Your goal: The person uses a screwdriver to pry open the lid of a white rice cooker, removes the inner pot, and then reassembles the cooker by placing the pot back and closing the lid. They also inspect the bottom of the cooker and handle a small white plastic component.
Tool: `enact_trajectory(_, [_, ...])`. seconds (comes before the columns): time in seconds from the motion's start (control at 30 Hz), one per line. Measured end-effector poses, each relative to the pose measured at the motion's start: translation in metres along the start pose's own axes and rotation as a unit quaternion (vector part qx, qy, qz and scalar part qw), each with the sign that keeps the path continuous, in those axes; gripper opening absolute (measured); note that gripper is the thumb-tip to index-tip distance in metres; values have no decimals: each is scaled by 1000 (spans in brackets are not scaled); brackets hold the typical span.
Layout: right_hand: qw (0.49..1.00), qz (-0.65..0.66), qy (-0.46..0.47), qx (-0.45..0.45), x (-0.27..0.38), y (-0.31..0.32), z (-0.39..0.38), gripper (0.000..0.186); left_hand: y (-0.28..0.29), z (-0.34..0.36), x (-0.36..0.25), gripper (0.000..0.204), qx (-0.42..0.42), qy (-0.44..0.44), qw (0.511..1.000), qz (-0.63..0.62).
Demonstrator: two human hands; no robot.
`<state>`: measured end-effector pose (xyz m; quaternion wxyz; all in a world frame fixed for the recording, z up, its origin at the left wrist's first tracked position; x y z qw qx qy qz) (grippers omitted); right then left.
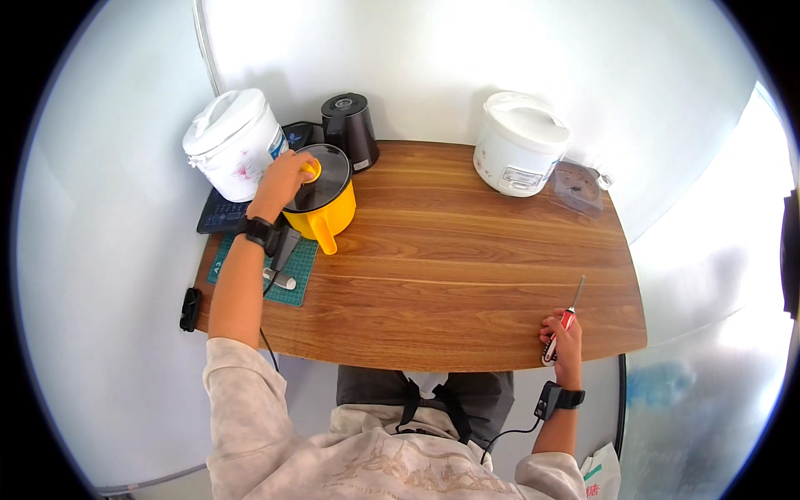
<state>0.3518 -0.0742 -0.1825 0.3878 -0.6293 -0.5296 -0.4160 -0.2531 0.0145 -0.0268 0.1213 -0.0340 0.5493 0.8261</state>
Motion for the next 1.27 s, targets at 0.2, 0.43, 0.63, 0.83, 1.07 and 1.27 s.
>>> enact_trajectory(0.2, [1000,0,-10,1,7,-6,-4,20,26,2,-22,20,-68,-2,997,-28])
enact_trajectory(0.43, [1000,17,-3,8,3,-1,-1,27,53,-19,-93,26,-93,-16,926,-365])
enact_trajectory(0.63, [1000,-2,-13,11,10,-5,-5,25,-15,-74,-156,49,-33,57,748,-661])
enact_trajectory(0.83, [999,4,-35,31,7,3,1,28,-93,-116,-213,33,82,296,543,-782])
enact_trajectory(1.07, [983,89,-121,104,30,-18,-13,21,-170,-136,-213,31,153,196,578,-777])
enact_trajectory(1.27, [958,-64,-58,275,40,-47,-61,26,-172,-150,-213,44,133,225,624,-737])
Point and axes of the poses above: each hand's wrist, its own z-axis towards the middle knuckle, its own y-axis out of the back of the hand, x = y × z, the point moved 1 cm from there along z, towards the middle knuckle, and after that the axes turned 8 degrees about -y, right-handed, at the moved point
